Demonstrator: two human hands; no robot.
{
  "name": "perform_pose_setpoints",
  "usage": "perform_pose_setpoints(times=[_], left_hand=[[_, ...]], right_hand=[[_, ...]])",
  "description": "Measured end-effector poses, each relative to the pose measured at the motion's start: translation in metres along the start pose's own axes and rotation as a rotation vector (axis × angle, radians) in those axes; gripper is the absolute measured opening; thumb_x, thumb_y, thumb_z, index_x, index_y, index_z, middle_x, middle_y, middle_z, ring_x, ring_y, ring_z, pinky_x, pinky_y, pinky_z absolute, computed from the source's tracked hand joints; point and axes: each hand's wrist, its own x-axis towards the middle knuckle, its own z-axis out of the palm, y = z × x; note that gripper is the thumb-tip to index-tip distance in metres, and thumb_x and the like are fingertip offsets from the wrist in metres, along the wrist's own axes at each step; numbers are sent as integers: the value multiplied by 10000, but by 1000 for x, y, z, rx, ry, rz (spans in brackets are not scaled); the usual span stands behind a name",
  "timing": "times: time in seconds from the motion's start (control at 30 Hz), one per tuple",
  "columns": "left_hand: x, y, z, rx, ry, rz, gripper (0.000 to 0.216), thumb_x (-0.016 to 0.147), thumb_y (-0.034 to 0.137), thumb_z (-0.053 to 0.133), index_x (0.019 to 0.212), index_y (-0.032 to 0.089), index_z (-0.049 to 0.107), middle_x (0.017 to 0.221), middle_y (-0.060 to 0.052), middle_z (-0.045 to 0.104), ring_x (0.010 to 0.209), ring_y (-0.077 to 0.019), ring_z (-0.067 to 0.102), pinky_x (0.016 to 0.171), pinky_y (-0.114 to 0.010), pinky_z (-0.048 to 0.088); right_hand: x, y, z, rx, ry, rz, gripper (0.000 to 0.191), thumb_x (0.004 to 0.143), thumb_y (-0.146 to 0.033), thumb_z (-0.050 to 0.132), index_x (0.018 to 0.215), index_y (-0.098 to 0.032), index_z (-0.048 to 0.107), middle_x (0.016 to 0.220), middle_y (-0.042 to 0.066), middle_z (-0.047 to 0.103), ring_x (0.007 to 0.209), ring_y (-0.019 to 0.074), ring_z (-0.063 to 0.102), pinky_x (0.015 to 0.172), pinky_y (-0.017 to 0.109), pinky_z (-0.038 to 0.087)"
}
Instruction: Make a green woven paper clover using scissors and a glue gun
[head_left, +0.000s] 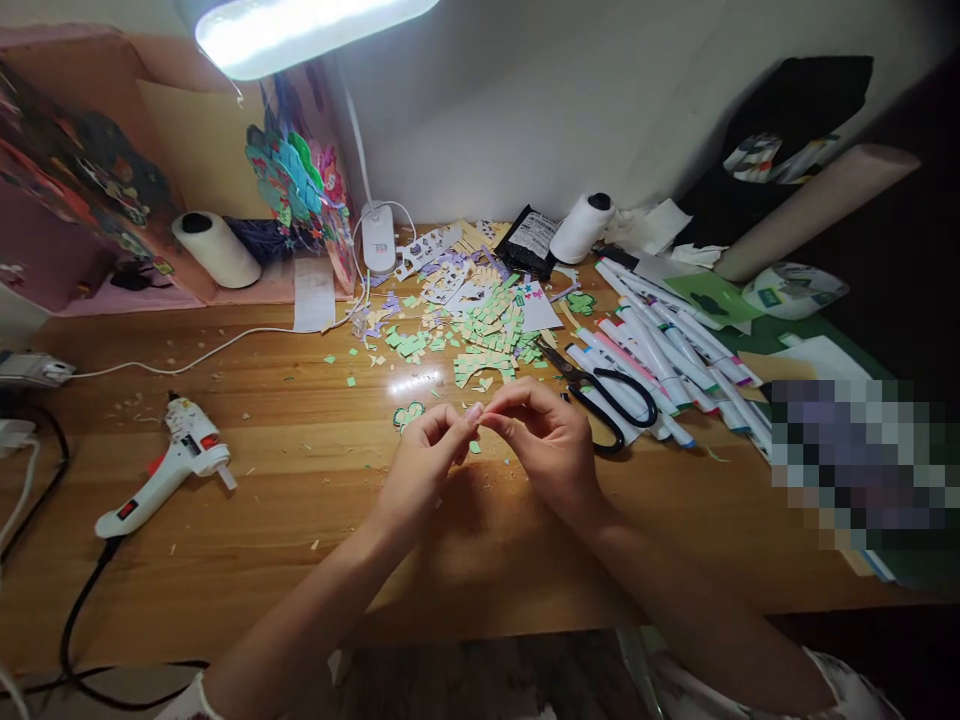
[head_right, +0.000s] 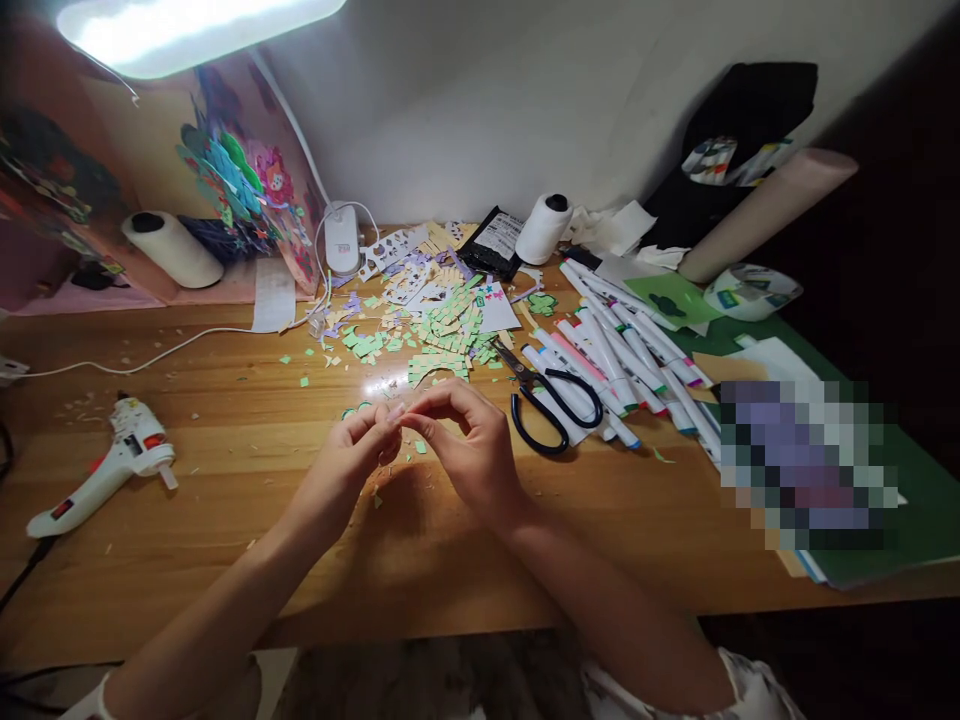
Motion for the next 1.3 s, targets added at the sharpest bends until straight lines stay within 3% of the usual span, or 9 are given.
perform_pose_setpoints(times=[0.2, 0.33, 0.47, 0.63, 0.8, 0.87, 1.03, 1.17, 1.3], left_hand=[[0, -1, -1, -7, -37, 15, 378, 825, 422, 572, 571, 176, 437, 549, 50, 377, 529, -90, 322, 525, -243, 258], [1, -5, -2, -76, -62, 11, 384, 832, 414, 581, 574, 172, 432, 568, 44, 401, 539, -84, 342, 525, -231, 279], [2, -1, -6, -115, -33, 6, 376, 819, 402, 604, 559, 171, 461, 574, 34, 459, 533, -80, 384, 521, -218, 320], [-9, 6, -18, 216, -71, 97, 236, 821, 339, 612, 665, 180, 690, 632, -34, 669, 523, -107, 516, 504, -231, 405], [-34, -7, -41, 550, -204, 270, 122, 812, 191, 622, 901, 205, 704, 863, -55, 719, 759, -161, 640, 680, -285, 499], [-38, -11, -50, 669, -151, 268, 130, 814, 236, 633, 932, 213, 682, 951, -62, 695, 862, -181, 631, 729, -304, 498], [-14, -12, -66, 1089, 211, 234, 233, 845, 364, 587, 976, 174, 618, 971, -95, 626, 922, -252, 571, 761, -383, 459], [11, -16, -72, 1151, 217, 213, 258, 726, 370, 715, 853, 175, 603, 881, -73, 579, 870, -250, 529, 718, -356, 430], [20, -21, -77, 852, 180, 204, 252, 680, 335, 746, 722, 176, 555, 772, -28, 562, 740, -179, 514, 650, -296, 404]], right_hand=[[-1, -4, -1, -82, -23, -39, 83, 837, -205, 631, 759, -221, 606, 762, -10, 562, 741, 144, 540, 691, 283, 440], [1, -4, -2, -30, -44, 23, 94, 851, -232, 601, 764, -215, 572, 754, -12, 519, 711, 133, 507, 659, 273, 432], [10, 4, -9, 65, 129, 104, 93, 841, -275, 614, 776, -215, 584, 727, -18, 563, 651, 114, 520, 647, 268, 461], [20, 10, -18, 64, 183, 211, 213, 689, -236, 761, 804, -207, 584, 753, 5, 695, 721, 160, 670, 725, 331, 540], [17, 12, -15, -97, 72, 205, 236, 658, -188, 768, 843, -206, 622, 730, 4, 694, 710, 166, 669, 698, 330, 542], [15, 14, -13, -214, 38, 165, 144, 672, -203, 760, 781, -192, 666, 722, 12, 683, 676, 159, 640, 655, 323, 521], [11, 18, -9, -374, -75, 121, 97, 779, -260, 672, 728, -186, 707, 773, 49, 678, 750, 183, 619, 666, 335, 484], [9, 21, -8, -421, -65, 144, 69, 796, -242, 641, 790, -192, 688, 856, 49, 665, 775, 181, 614, 633, 314, 491], [8, 22, -6, -372, -94, 216, 138, 843, -302, 601, 827, -193, 684, 743, 29, 667, 717, 171, 626, 638, 313, 503]])
